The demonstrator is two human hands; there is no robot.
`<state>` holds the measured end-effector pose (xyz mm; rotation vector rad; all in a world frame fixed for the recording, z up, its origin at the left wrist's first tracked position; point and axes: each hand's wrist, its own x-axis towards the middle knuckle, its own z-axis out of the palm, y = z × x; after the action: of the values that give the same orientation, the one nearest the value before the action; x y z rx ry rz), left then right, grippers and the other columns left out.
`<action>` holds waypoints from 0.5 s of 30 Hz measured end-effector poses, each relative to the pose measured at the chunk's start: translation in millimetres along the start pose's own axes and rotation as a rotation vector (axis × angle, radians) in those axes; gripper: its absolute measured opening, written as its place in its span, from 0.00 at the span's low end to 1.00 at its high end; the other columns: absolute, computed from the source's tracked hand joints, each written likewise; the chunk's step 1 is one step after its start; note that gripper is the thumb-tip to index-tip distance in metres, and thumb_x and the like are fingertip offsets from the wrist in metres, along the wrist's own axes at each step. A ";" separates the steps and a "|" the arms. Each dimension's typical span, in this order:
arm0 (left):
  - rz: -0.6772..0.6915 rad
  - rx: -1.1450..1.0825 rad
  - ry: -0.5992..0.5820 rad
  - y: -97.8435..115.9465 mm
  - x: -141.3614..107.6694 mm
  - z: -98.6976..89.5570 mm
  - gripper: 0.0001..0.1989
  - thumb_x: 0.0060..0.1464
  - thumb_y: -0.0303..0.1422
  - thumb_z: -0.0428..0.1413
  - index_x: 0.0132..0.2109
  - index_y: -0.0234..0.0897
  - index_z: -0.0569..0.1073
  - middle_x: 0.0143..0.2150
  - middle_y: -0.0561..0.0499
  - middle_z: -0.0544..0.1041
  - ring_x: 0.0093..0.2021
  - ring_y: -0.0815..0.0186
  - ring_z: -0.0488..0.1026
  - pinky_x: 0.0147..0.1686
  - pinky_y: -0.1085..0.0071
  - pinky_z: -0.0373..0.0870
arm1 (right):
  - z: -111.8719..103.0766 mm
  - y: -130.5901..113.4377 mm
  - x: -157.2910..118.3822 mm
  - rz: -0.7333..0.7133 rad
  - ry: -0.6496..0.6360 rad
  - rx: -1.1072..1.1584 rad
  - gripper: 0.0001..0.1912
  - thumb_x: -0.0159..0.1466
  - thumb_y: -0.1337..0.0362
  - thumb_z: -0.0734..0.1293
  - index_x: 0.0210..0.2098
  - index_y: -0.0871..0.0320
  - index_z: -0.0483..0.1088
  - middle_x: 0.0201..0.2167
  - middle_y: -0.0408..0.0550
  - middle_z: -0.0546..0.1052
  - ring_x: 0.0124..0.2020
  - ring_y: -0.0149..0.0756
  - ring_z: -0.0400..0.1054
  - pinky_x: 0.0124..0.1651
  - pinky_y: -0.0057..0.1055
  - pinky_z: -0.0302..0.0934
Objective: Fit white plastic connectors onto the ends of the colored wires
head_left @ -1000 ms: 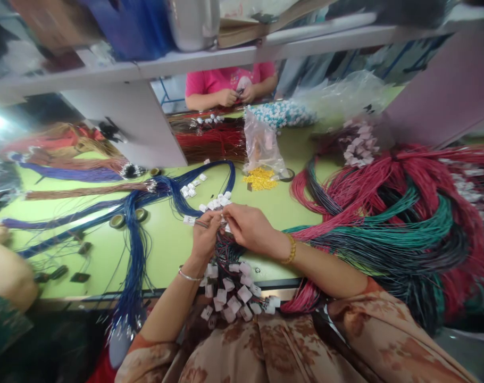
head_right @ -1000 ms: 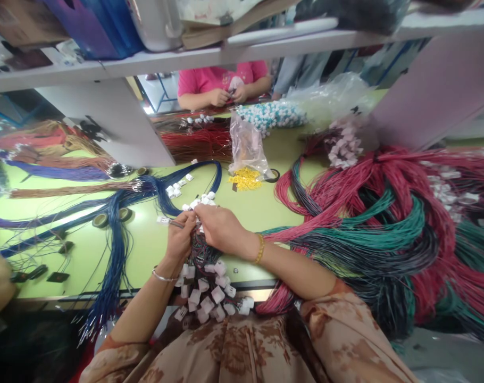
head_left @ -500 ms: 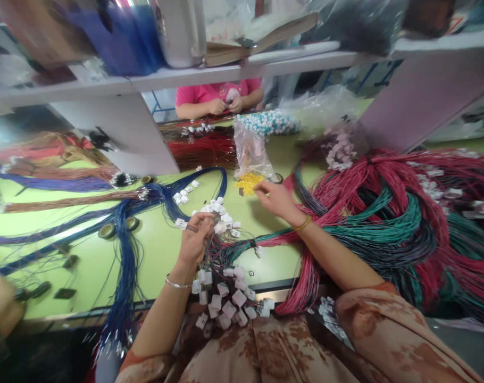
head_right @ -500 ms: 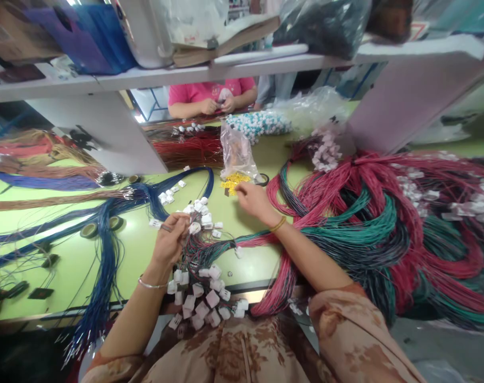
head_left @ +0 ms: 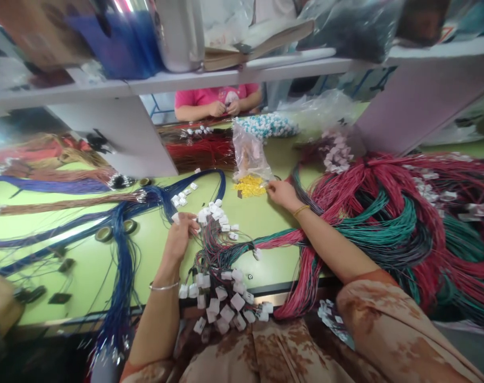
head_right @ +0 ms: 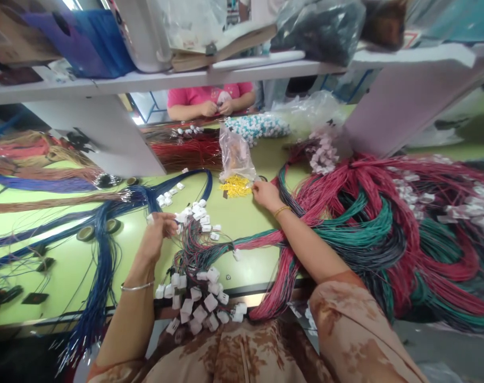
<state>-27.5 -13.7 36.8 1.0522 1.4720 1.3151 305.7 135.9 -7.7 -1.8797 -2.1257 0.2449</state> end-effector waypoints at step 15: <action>0.127 -0.341 -0.294 2.2 -27.2 31.3 0.22 0.57 0.45 0.61 0.50 0.41 0.63 0.28 0.57 0.73 0.16 0.79 0.51 0.17 0.78 0.45 | -20.4 -82.6 -47.3 0.127 -0.241 1.486 0.20 0.45 0.58 0.79 0.34 0.60 0.75 0.27 0.43 0.76 0.24 0.26 0.69 0.30 0.26 0.68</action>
<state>9.9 -31.7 39.1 1.0699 0.9378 1.3735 239.8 76.8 32.7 -1.0094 -1.1281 1.5733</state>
